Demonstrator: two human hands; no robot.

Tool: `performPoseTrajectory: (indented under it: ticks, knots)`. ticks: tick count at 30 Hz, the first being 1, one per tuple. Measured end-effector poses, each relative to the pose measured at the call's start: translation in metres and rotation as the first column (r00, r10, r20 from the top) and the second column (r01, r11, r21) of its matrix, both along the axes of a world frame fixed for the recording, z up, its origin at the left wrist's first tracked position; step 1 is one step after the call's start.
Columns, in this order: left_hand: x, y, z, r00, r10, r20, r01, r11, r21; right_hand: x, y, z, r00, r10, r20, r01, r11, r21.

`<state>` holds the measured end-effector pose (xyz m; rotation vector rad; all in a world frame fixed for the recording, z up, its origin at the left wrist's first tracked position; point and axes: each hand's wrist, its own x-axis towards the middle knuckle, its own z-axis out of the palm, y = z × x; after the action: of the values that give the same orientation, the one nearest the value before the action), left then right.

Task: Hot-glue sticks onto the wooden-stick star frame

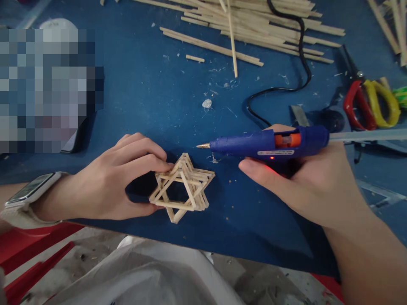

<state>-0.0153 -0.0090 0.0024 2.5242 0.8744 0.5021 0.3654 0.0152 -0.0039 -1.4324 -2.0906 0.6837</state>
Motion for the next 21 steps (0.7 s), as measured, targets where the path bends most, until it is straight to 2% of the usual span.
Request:
performPoseTrajectory:
  ticks: [3, 7, 10, 12, 14, 21]
  knots:
    - [-0.001, -0.001, -0.001, 1.0, 0.011, 0.004, -0.011, 1.0, -0.005, 0.002, 0.002, 0.0, 0.998, 0.065, -0.022, -0.064, 0.998, 0.008]
    - [-0.002, 0.0, -0.001, 1.0, 0.01, 0.011, -0.01, 1.0, -0.004, 0.0, 0.002, 0.003, 0.997, 0.016, 0.081, -0.015, 1.0, -0.009]
    - [-0.003, 0.002, -0.002, 1.0, -0.005, 0.004, 0.005, 1.0, -0.004, -0.009, 0.002, 0.007, 0.996, 0.06, -0.067, -0.064, 0.996, -0.062]
    - [-0.004, 0.003, -0.002, 1.0, -0.014, 0.008, 0.015, 1.0, -0.009, -0.016, 0.003, 0.011, 0.975, 0.068, -0.211, -0.098, 0.986, -0.137]
    - [-0.005, 0.004, -0.003, 1.0, -0.018, 0.009, 0.018, 1.0, -0.014, -0.021, 0.004, 0.013, 0.957, 0.065, -0.284, -0.122, 0.975, -0.187]
    - [-0.004, 0.002, -0.002, 1.0, 0.008, -0.003, -0.008, 0.999, -0.038, -0.013, 0.007, 0.002, 0.902, 0.086, -0.424, -0.158, 0.977, -0.14]
